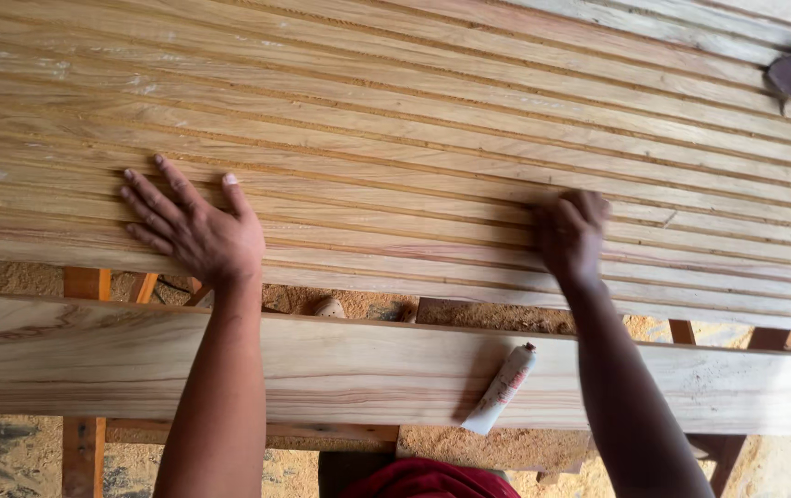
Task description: The person sands a large wooden panel with a sanding block, moving back and forth along the grain. They reposition the panel and continue sanding different sections.
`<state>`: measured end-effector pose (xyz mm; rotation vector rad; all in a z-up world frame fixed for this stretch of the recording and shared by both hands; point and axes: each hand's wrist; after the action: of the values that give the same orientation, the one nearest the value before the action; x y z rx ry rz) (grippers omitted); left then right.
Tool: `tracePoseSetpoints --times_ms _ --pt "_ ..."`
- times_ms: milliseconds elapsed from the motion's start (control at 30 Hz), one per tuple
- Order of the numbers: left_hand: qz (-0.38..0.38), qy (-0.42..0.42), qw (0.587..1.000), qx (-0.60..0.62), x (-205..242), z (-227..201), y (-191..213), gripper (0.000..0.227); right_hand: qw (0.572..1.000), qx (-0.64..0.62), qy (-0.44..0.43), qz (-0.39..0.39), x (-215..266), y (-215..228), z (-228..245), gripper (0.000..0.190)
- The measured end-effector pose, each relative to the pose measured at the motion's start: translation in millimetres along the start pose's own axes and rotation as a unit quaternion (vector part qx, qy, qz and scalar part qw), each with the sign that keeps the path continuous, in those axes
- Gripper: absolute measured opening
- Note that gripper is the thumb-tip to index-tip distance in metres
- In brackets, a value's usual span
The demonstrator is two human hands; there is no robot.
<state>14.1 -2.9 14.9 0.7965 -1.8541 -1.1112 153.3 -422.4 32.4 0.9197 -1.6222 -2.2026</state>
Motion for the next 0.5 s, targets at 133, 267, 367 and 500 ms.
tracePoseSetpoints --times_ms 133,267,367,500 --pt "-0.025 -0.020 0.999 -0.006 6 13 -7 0.081 0.995 -0.055 -0.078 -0.011 12 -8 21 0.013" --pt "-0.058 -0.046 0.997 0.010 2 13 -10 0.081 0.995 -0.101 -0.016 -0.017 -22 -80 116 0.015" --pt "-0.072 -0.056 0.996 0.016 0 14 -10 0.080 0.994 -0.109 0.000 0.001 -40 -92 136 0.015" --pt "-0.065 -0.051 0.996 0.016 0 16 -15 0.081 0.994 -0.104 -0.029 -0.007 -18 -37 83 0.014"
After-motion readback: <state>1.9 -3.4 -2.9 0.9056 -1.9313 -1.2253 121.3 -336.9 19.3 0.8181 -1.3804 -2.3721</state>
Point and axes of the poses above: each hand's wrist, its own x-axis away from the middle knuckle, its own y-axis out of the back of the hand, z = x × y, and after that the axes turned 8 degrees about x, right-handed
